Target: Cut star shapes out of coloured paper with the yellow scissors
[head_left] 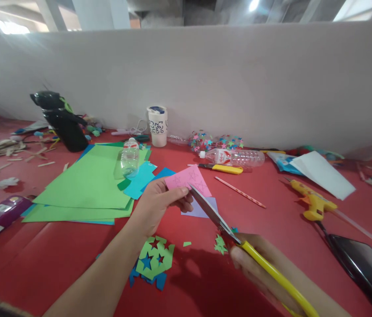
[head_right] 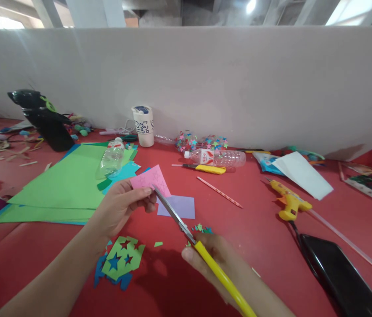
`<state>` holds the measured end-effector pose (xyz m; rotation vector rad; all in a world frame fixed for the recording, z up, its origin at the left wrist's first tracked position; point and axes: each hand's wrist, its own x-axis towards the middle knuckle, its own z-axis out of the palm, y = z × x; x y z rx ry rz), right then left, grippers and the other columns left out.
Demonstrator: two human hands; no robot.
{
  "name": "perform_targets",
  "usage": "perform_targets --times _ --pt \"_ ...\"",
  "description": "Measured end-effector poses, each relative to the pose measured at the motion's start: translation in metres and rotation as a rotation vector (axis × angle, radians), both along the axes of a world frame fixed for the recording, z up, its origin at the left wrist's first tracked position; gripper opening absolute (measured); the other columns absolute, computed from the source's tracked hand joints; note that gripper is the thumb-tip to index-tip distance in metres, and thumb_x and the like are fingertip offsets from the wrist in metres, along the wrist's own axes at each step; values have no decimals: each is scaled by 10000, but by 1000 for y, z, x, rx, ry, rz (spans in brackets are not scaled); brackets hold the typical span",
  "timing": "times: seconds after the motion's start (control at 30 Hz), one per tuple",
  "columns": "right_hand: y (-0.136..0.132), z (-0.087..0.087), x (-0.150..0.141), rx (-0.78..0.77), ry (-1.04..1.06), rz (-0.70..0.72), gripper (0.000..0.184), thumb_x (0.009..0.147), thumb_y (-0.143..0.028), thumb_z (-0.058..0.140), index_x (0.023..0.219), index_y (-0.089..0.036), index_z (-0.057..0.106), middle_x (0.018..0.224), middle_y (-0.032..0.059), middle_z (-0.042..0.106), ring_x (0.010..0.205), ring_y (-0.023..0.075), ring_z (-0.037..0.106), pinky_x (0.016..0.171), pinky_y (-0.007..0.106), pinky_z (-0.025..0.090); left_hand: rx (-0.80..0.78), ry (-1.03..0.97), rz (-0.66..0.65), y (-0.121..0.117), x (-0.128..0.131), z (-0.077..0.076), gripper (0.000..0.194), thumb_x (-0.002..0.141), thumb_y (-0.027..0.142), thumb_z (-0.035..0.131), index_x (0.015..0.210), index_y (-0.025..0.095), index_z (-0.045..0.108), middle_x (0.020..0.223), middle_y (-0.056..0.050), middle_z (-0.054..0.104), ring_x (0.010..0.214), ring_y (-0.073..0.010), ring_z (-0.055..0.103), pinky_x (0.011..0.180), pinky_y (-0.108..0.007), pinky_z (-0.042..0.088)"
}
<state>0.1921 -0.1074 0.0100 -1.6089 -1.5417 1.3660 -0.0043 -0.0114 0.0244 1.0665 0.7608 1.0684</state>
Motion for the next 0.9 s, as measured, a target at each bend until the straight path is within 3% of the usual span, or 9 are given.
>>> perform_targets --times 0.17,0.5,0.7,0.9 --pt "7 -6 3 16 -22 62 564 709 -784 429 598 -240 324 466 -109 215 421 71 174 393 236 106 -35 -1 -31 0 -3 2 96 719 180 657 652 115 634 561 4 622 401 -71 544 413 -180 411" --pt "0 -8 -13 112 -71 -43 414 820 -579 416 635 -250 247 538 -82 235 442 103 253 425 251 189 -217 -253 -5 -6 7 -3 63 704 156 682 687 117 637 601 20 579 465 -14 471 483 -133 391" --pt "3 -3 -9 137 -130 -18 361 806 -506 456 606 -236 325 591 -69 240 535 123 260 471 255 195 -26 -74 95 -6 5 -1 84 722 186 663 669 139 617 550 40 553 440 -25 432 464 -167 337" --pt "1 0 -9 149 -152 -35 372 807 -498 479 608 -238 303 623 -62 233 545 127 282 505 260 249 -14 42 95 -4 1 3 129 716 217 667 649 138 590 474 59 508 412 -31 387 457 -191 293"
